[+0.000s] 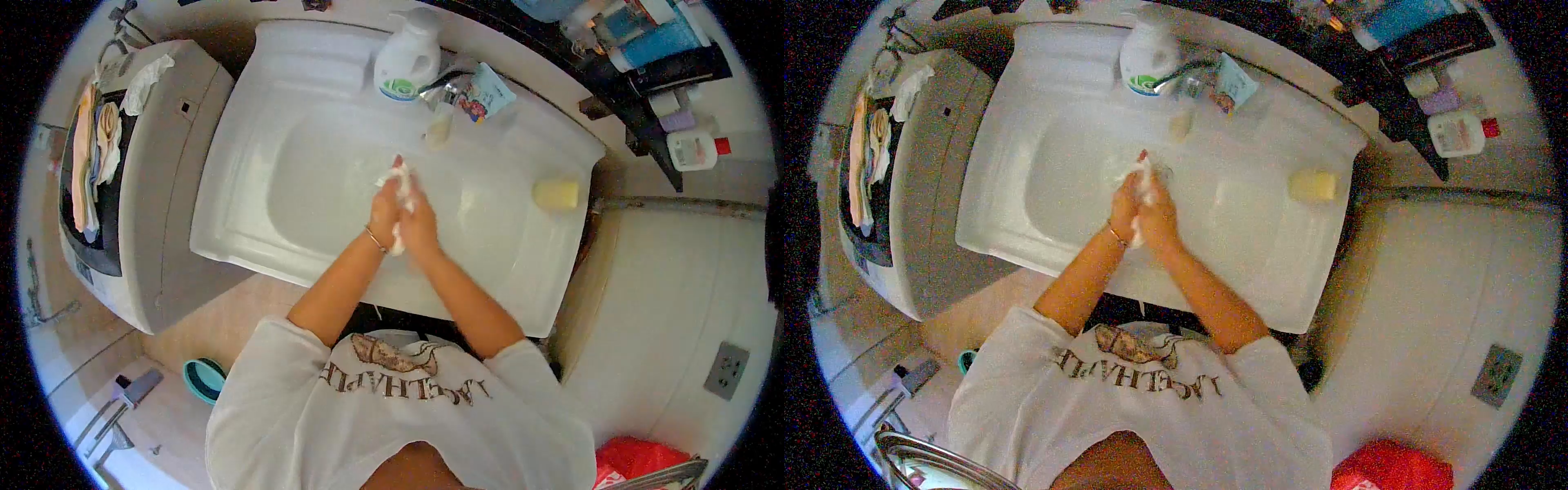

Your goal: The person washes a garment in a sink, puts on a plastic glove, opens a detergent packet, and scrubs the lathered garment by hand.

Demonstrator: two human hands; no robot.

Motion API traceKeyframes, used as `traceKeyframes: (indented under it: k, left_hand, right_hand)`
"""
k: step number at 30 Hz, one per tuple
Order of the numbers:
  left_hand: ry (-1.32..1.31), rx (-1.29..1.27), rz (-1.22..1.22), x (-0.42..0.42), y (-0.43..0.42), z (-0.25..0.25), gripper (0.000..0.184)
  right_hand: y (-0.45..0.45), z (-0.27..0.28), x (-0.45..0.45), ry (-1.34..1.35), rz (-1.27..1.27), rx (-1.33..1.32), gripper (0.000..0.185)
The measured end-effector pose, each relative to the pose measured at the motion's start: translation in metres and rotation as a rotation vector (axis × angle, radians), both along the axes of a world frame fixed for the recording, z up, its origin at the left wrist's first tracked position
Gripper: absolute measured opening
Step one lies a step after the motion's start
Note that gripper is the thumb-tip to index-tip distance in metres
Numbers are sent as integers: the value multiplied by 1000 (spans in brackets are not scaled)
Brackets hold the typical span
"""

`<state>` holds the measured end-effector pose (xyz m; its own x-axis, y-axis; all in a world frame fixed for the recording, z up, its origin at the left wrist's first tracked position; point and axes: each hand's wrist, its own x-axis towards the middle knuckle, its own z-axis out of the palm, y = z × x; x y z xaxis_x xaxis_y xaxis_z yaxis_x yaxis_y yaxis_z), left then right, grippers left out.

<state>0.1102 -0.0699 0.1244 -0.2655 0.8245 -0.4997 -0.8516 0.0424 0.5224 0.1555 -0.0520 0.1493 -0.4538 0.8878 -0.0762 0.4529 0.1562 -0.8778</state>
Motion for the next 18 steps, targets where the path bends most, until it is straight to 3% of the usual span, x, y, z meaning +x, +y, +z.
traceKeyframes:
  k: [2,3,4,6,8,10,11,13,14,16,18]
  left_hand:
    - [-34,-36,-50,-7,0,10,33]
    - [-103,103,-34,-5,1,12,39]
    - [-103,107,-36,-8,3,14,39]
    - [-112,356,78,-21,2,26,47]
    - [-114,327,107,-41,0,-1,52]
    - [-446,499,31,-50,-2,-13,42]
    - [-446,500,31,-51,1,-10,42]
    - [-675,94,-98,-51,4,-4,35]
    - [-674,94,-98,-47,4,-9,35]
    - [-293,201,-230,-37,5,-22,38]
    - [-389,236,-147,-35,7,-5,39]
  right_hand:
    - [36,27,7,186,-189,-475,43]
    - [46,15,8,420,-351,-703,38]
    - [54,3,15,421,-352,-699,38]
    - [64,-7,28,877,-473,-875,37]
    - [64,-1,37,947,-468,-892,37]
    - [64,6,42,1021,-459,-903,38]
    - [66,6,45,1067,-419,-904,40]
    - [64,2,46,1111,-377,-904,44]
    - [62,-7,44,1124,-355,-838,45]
    - [53,-6,37,1137,-334,-770,46]
    - [30,19,24,1044,-188,-742,46]
